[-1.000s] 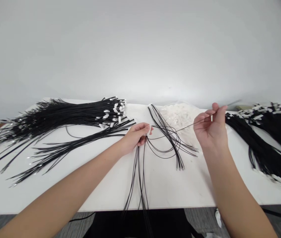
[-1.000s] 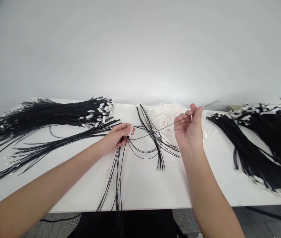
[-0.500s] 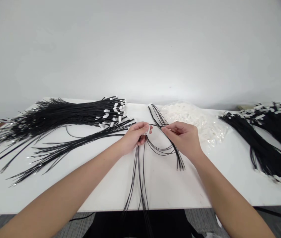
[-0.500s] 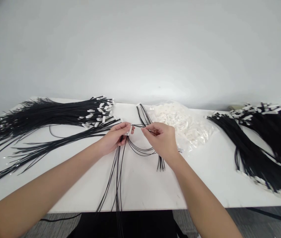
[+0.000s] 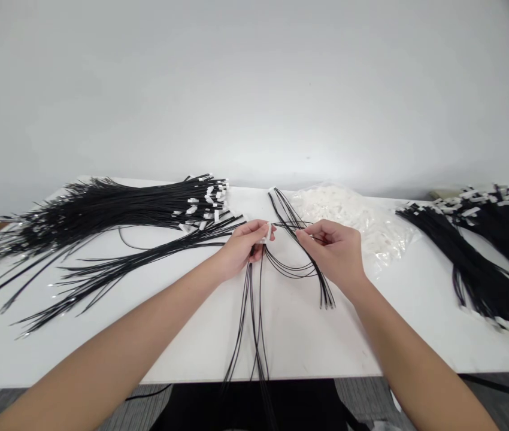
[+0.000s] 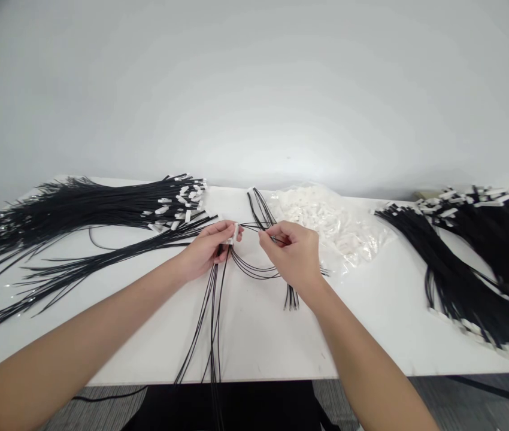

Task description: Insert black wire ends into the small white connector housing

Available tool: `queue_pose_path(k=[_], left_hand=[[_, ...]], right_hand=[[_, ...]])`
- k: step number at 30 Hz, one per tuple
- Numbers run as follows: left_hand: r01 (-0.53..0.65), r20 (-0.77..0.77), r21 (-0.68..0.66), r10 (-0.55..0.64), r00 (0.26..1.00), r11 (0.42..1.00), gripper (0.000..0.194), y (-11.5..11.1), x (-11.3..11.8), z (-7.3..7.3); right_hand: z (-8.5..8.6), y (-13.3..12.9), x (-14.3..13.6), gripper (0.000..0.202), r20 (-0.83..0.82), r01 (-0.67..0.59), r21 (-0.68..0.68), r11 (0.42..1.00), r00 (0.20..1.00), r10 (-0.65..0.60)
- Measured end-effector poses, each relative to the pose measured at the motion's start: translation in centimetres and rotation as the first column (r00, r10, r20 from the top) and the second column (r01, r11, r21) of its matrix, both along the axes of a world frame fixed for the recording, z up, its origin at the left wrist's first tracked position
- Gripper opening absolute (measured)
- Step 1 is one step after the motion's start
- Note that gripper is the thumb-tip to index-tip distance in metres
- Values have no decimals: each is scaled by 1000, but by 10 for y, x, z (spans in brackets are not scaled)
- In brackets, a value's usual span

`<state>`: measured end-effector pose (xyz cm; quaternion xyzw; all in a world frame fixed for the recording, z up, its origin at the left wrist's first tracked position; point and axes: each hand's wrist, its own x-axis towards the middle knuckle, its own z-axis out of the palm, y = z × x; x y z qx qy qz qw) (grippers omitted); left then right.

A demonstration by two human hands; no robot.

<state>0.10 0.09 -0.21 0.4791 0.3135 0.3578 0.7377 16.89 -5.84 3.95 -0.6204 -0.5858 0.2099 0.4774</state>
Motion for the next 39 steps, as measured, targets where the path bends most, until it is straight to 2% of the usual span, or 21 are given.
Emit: queue_pose_path(k=[15,17,19,22,24,27,39], left_hand=[[-22,-24,20,23,999,1000,27,-2,1,1],[-21,-32,28,22,999,999,26,-2,1,2],[-15,-40,34,16,999,999,26,-2,2,2],[20,-68,57,-16,998,998,26,-3,2,2],[47,-84,73,-41,996,996,25,-2,2,2],[82,-95,82,-74,993,993,24,-2,1,2],[106,-106,89,-96,990,990,23,-2,-1,2]], right_hand=[[3,1,3,23,-79,-78,-104,991,994,70],[1,2,4,23,24,-82,-63,995,996,84],[-4,3,5,21,219,-63,43,997,974,52],[-15,5,5,16,502,-94,241,966,864,-42],[-23,7,6,13,604,-150,318,936,793,-78],[-29,8,7,13,663,-215,353,910,744,-81],[-31,7,7,16,691,-257,340,905,721,-55]])
